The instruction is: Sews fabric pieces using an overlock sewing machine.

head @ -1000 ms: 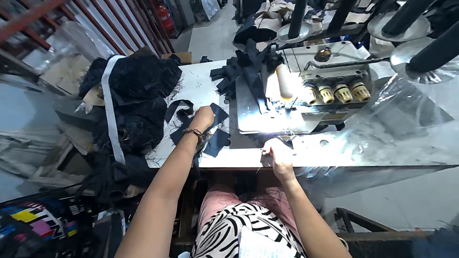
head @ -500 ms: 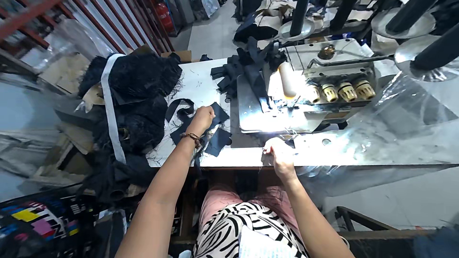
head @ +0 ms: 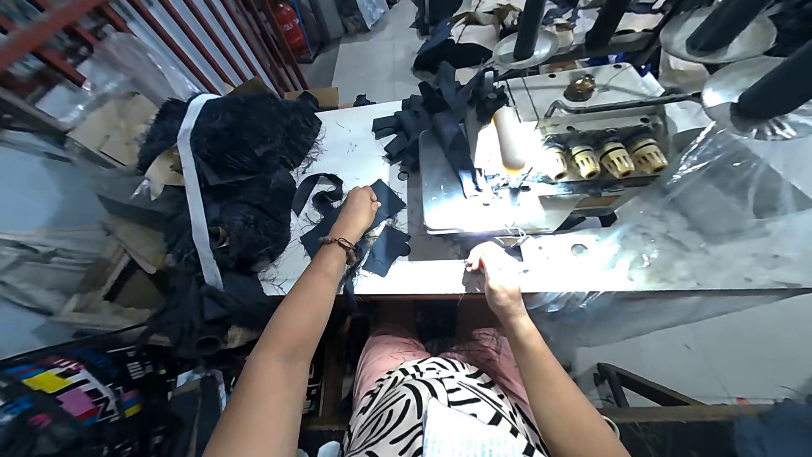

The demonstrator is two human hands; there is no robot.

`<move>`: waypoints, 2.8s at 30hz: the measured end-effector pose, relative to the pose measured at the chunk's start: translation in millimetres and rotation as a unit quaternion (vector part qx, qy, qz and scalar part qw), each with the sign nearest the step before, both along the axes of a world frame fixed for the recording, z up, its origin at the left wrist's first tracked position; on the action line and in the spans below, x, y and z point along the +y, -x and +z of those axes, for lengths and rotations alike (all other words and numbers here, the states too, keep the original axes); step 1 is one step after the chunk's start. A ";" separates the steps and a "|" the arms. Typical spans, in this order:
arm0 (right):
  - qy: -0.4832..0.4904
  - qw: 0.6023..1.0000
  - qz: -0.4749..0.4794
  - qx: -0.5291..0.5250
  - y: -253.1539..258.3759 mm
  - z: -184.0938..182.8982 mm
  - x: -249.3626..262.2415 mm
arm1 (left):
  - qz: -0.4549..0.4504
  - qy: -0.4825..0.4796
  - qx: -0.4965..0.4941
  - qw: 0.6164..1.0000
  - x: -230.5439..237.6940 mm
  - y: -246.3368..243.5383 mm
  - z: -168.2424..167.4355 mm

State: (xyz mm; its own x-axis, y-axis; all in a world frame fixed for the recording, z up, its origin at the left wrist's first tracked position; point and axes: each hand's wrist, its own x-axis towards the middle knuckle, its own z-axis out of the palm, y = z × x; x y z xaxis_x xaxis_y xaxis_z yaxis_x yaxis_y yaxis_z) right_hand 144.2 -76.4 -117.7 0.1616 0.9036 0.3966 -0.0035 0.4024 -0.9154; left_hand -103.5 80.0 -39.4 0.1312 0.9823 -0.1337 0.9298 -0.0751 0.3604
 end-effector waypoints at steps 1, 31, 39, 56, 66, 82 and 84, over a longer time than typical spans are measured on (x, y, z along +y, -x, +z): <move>0.001 1.000 0.001 -0.002 -0.1 0.0 0.0 | -0.001 -0.002 -0.003 1.000 -0.2 0.2 0.0; 0.004 1.000 0.003 0.000 0.2 -0.7 0.0 | -0.094 -0.044 0.021 0.994 -17.1 8.3 -1.8; 0.011 1.000 0.006 0.011 0.4 0.0 -0.7 | -0.020 0.011 -0.003 1.000 -3.1 2.6 -2.2; 0.009 1.000 0.008 0.010 1.7 2.6 -1.2 | -0.031 0.014 0.000 0.999 -5.8 6.7 0.5; 0.004 1.000 0.005 -0.002 0.3 0.0 -0.6 | -0.056 0.003 0.000 0.998 -12.3 8.0 -4.2; -0.007 0.997 -0.077 0.024 6.5 3.3 -3.8 | -0.082 -0.469 -0.084 0.876 -52.1 46.2 117.6; -0.063 0.994 -0.091 -0.011 9.3 1.7 -4.2 | -0.158 -0.449 -0.057 0.878 -78.0 26.4 138.5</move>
State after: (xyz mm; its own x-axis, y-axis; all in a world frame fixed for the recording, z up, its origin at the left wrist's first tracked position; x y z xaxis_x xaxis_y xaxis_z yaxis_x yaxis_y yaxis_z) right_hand 134.9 -80.7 -116.0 0.3087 0.8025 0.5107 0.0996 0.5067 -0.8564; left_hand -129.9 2.0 99.1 0.3775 0.5972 0.7077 0.7736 -0.6234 0.1134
